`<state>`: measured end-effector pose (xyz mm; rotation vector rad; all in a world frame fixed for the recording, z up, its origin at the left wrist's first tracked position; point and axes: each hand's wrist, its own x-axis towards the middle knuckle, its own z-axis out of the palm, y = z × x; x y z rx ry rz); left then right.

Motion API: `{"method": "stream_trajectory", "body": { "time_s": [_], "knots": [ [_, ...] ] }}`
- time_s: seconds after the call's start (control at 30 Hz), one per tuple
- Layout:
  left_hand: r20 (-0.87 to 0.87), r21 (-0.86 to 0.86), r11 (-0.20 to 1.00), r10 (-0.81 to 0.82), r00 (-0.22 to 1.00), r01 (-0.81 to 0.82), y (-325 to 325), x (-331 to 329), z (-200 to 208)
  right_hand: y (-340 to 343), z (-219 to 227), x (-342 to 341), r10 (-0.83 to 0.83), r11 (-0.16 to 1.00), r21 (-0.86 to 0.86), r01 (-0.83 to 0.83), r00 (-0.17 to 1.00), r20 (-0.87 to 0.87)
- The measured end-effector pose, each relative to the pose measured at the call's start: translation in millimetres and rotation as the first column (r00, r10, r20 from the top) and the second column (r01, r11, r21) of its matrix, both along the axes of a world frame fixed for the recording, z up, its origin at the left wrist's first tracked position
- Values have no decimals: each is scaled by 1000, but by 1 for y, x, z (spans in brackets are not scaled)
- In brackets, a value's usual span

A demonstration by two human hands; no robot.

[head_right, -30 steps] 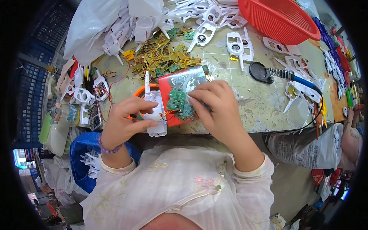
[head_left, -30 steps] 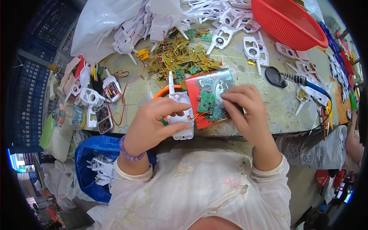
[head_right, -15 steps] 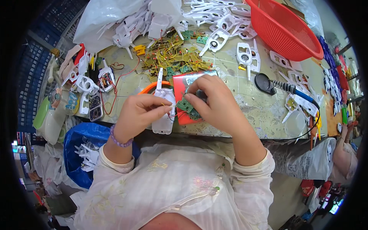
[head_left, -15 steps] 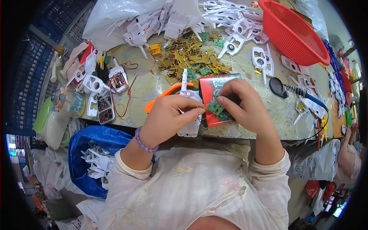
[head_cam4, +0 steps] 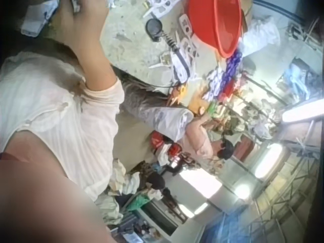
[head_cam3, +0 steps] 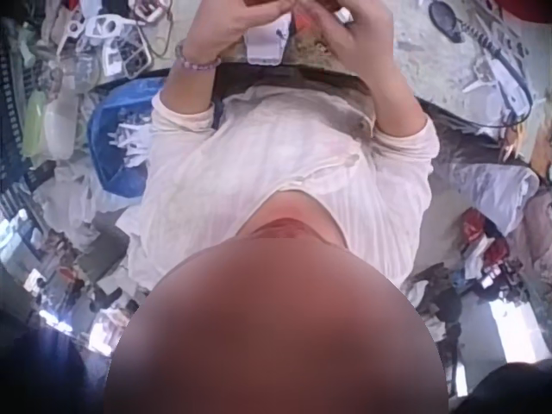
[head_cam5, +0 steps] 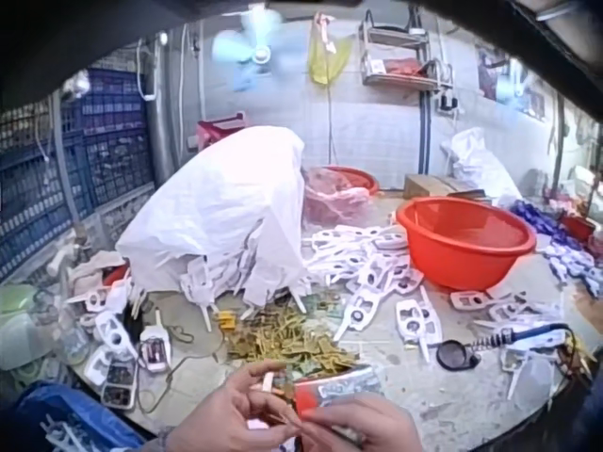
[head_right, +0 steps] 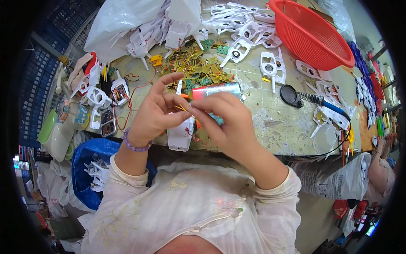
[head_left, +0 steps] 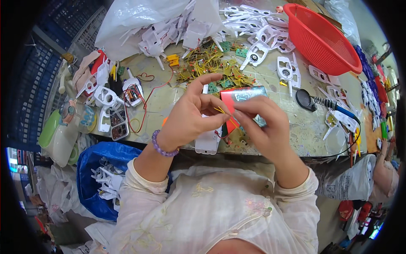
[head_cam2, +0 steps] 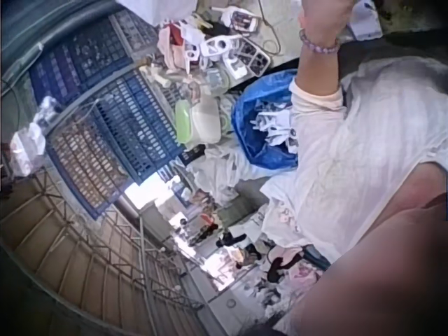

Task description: Assembling electronic components for toys, including soldering wires to circuit boards and fitting them into plastic housings.

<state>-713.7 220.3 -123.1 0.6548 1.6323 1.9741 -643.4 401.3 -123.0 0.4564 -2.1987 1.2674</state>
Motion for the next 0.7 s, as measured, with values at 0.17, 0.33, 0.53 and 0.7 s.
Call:
{"method": "stream_trajectory", "body": {
  "time_s": [0.17,0.33,0.53,0.7],
  "knots": [
    [-169,-79,995,49,984,-63,11,6,2,2,25,-10,102,994,-62,-85,928,360],
    [-591,-195,924,157,791,-329,18,21,6,-7,30,-4,-121,938,340,68,984,135],
    [-266,73,969,248,932,-237,20,24,-9,-12,20,-7,-86,990,112,81,995,48],
    [54,113,974,191,980,-196,8,21,-21,1,9,-11,13,986,-165,9,991,130]
  ]
}}
